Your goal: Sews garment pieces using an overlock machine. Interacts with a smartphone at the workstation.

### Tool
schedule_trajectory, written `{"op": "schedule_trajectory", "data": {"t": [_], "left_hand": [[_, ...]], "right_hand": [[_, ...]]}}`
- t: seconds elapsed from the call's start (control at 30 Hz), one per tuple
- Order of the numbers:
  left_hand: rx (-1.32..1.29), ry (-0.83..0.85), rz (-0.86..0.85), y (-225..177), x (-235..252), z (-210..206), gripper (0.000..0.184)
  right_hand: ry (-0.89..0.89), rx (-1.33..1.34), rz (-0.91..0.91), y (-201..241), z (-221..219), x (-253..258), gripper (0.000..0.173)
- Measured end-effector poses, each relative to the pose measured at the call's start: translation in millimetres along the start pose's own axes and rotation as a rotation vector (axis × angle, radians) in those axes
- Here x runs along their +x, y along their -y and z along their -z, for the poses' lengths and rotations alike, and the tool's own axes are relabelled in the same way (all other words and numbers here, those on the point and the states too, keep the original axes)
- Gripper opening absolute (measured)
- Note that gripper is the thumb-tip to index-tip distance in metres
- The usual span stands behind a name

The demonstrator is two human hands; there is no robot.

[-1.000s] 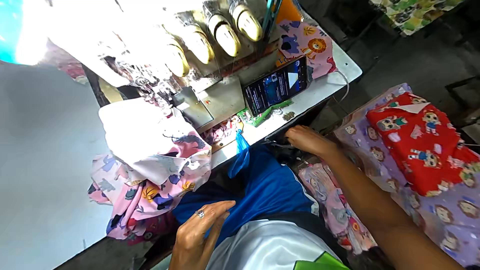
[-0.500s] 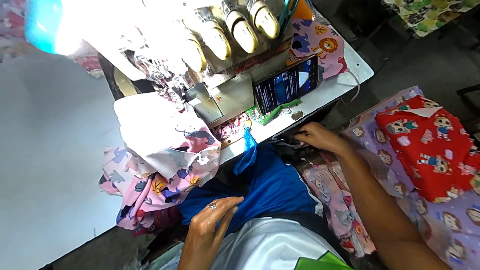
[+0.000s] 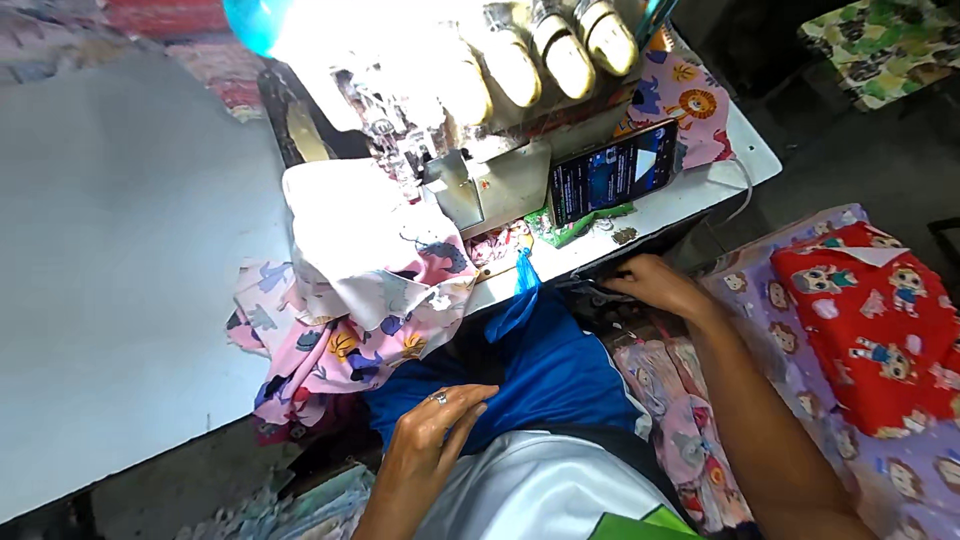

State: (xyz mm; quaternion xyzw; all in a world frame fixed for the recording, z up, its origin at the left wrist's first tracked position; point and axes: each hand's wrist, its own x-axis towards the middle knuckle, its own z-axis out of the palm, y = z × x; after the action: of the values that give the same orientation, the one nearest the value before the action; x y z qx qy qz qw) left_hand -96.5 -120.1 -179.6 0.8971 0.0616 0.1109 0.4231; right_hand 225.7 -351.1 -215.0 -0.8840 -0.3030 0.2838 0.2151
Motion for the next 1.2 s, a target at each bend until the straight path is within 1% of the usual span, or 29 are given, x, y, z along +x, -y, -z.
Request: {"op": "schedule_trajectory", "data": {"t": [0.07, 0.1, 0.17, 0.2, 0.27, 0.33, 0.37, 0.43, 0.5, 0.53, 0.57, 0.6, 0.63, 0.67, 0.7, 0.73, 0.8, 0.87, 0.93, 0.97, 1.03, 1.1, 1.13, 1.2], "left_hand": [[-0.001, 0.003, 0.012, 4.3, -2.7, 0.2, 0.026], [-0.004, 0.006, 0.007, 5.5, -1.0, 0.0, 0.026], [-0.026, 0.013, -0.024, 4.0, 7.5, -1.1, 0.025], [-0.04, 0.016, -0.046, 1.6, 13.1, -2.2, 0.024], [-0.082, 0.02, -0.081, -5.5, 25.1, -5.4, 0.025], [-0.161, 0.021, -0.068, -15.8, 36.6, -10.1, 0.029], [-0.234, 0.026, -0.033, -21.8, 41.4, -13.1, 0.032], [-0.446, 0.084, 0.097, -33.3, 48.4, -19.4, 0.04], [-0.751, 0.2, 0.253, -40.3, 53.6, -24.5, 0.054], [-0.922, 0.222, 0.328, -42.7, 55.6, -26.6, 0.059], [-1.088, 0.178, 0.403, -45.9, 57.0, -27.6, 0.055], [-1.22, 0.075, 0.458, -49.2, 58.6, -26.4, 0.041], [-1.306, -0.064, 0.483, -51.1, 59.9, -23.0, 0.03], [-1.317, -0.224, 0.49, -51.8, 61.1, -17.9, 0.022], [-1.254, -0.361, 0.485, -51.0, 61.5, -11.4, 0.019], [-1.167, -0.459, 0.46, -48.5, 60.5, -4.1, 0.018], [-1.031, -0.561, 0.375, -41.8, 54.6, 8.8, 0.016], [-1.006, -0.612, 0.307, -36.6, 46.7, 17.1, 0.016], [-1.003, -0.636, 0.277, -31.1, 38.1, 19.9, 0.02], [-0.949, -0.634, 0.287, -28.1, 33.8, 20.2, 0.02], [-0.702, -0.585, 0.324, -24.1, 26.5, 21.8, 0.016], [-0.394, -0.534, 0.311, -22.0, 21.6, 27.2, 0.018], [-0.295, -0.538, 0.276, -22.3, 21.2, 32.1, 0.02], [-0.205, -0.571, 0.214, -26.9, 27.2, 46.1, 0.027]], "right_hand": [[-0.159, 0.17, 0.067, -3.7, 7.9, -19.1, 0.013], [-0.238, 0.242, 0.096, -3.3, 10.6, -27.1, 0.01], [-0.386, 0.351, 0.124, 1.1, 14.1, -39.3, 0.013], [-0.441, 0.394, 0.138, 4.8, 15.4, -43.7, 0.017], [-0.485, 0.506, 0.197, 14.9, 18.3, -50.1, 0.031], [-0.433, 0.674, 0.276, 32.7, 22.4, -55.8, 0.043], [-0.388, 0.752, 0.315, 44.7, 23.3, -58.8, 0.047], [-0.279, 0.873, 0.41, 68.5, 19.8, -63.1, 0.047], [-0.14, 0.982, 0.536, 89.7, 9.2, -64.1, 0.042], [-0.073, 1.02, 0.587, 99.8, 2.1, -63.5, 0.041], [-0.021, 1.043, 0.618, 109.6, -5.5, -62.3, 0.04], [0.017, 1.047, 0.629, 118.7, -12.9, -61.0, 0.041], [0.036, 1.038, 0.624, 127.7, -19.9, -60.0, 0.041], [0.038, 1.006, 0.61, 135.3, -26.4, -58.2, 0.04], [0.031, 0.975, 0.592, 141.5, -32.3, -55.1, 0.037], [0.028, 0.964, 0.576, 146.2, -37.6, -50.8, 0.034], [0.057, 1.03, 0.555, 154.2, -45.2, -41.8, 0.023], [0.097, 1.126, 0.546, 162.2, -46.9, -34.5, 0.02], [0.114, 1.199, 0.555, 170.6, -44.1, -29.4, 0.023], [0.096, 1.215, 0.563, 175.8, -41.7, -27.9, 0.024], [0.005, 1.194, 0.572, 188.1, -36.1, -26.4, 0.027], [-0.07, 1.094, 0.62, 197.9, -31.2, -23.5, 0.026], [-0.085, 1.037, 0.646, 200.9, -29.4, -21.7, 0.025], [-0.053, 0.942, 0.683, 207.1, -27.1, -19.0, 0.022]]}}
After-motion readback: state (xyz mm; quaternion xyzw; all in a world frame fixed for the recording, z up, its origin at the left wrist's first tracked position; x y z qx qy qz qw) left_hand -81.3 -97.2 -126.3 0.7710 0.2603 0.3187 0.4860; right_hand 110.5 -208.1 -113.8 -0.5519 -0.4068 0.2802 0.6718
